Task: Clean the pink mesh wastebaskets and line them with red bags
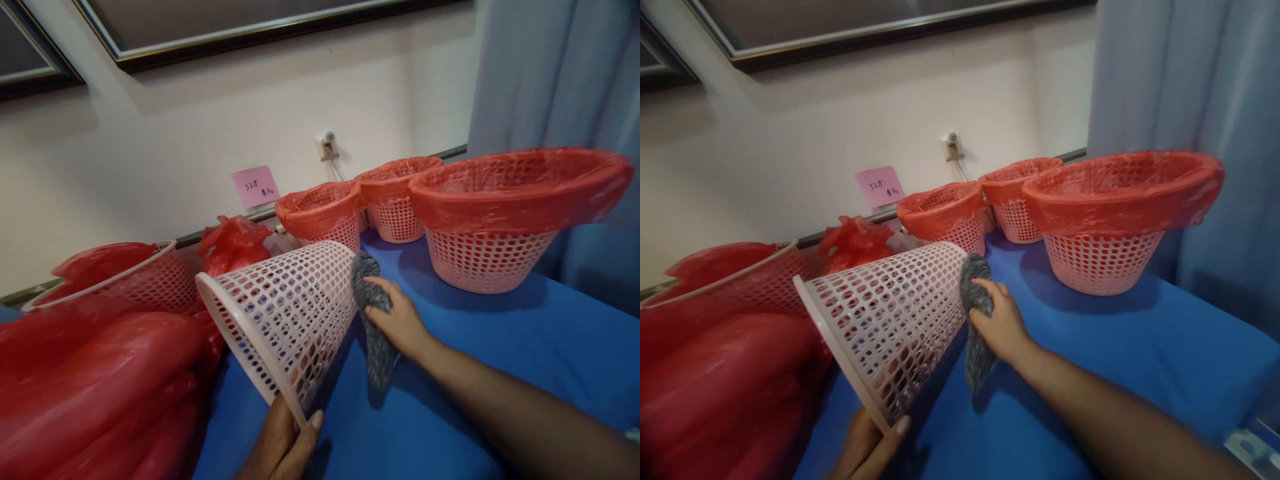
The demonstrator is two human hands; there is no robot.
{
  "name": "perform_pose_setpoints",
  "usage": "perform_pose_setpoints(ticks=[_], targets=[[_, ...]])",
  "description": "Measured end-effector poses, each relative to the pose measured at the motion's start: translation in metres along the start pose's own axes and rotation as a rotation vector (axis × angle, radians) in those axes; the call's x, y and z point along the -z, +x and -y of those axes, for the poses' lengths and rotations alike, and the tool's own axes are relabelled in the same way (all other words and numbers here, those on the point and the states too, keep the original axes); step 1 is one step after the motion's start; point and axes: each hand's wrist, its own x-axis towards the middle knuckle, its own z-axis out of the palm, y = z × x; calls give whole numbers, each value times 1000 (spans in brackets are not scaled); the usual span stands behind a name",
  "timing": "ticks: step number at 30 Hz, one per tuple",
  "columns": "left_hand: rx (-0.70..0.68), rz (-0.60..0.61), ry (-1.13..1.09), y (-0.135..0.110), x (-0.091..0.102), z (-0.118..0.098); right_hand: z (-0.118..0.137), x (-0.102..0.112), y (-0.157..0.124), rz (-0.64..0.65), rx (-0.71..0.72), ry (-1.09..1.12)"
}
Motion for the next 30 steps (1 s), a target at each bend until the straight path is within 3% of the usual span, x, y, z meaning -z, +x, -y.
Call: perform_pose_setpoints(ticks=[1, 3, 4, 7, 9, 10, 11, 14, 16, 18, 20, 23, 25, 27, 30], targets=[[-47, 16, 13, 2, -2, -4, -4, 1, 6, -48, -73, -8], [-134, 35, 67, 7, -6, -16, -2, 4, 7, -64, -23, -39], [-159, 28, 101, 10, -9, -23, 2, 5, 0, -31, 98, -54], [-216, 83, 158, 18, -12, -39, 23, 3, -36, 199, 678, 4], [-261, 162, 163, 20, -10, -41, 33, 0, -54, 326, 935, 96], [-268, 174, 174, 19, -9, -39, 33, -1, -57, 343, 947, 121], [-257, 161, 193, 18, -7, -36, 31, -1, -55, 325, 873, 117], [-191, 65, 259, 15, -3, -26, 13, 2, -23, 118, 372, 21], [-193, 78, 268, 17, -3, -25, 1, 8, 2, -35, 68, -28], [-219, 108, 249, 23, -5, -31, -2, 12, 12, -100, -15, -35], [-224, 133, 219, 31, -8, -39, 5, 13, 3, -29, 150, -39], [-194, 182, 169, 37, -11, -45, 24, 8, -31, 203, 652, -7], [-163, 228, 130, 35, -11, -41, 33, 3, -50, 298, 877, 34], [-131, 207, 69, 29, -10, -32, 35, -1, -58, 340, 959, 53], [-76, 19, -47, 17, -9, -16, 31, -4, -55, 399, 1019, 41]])
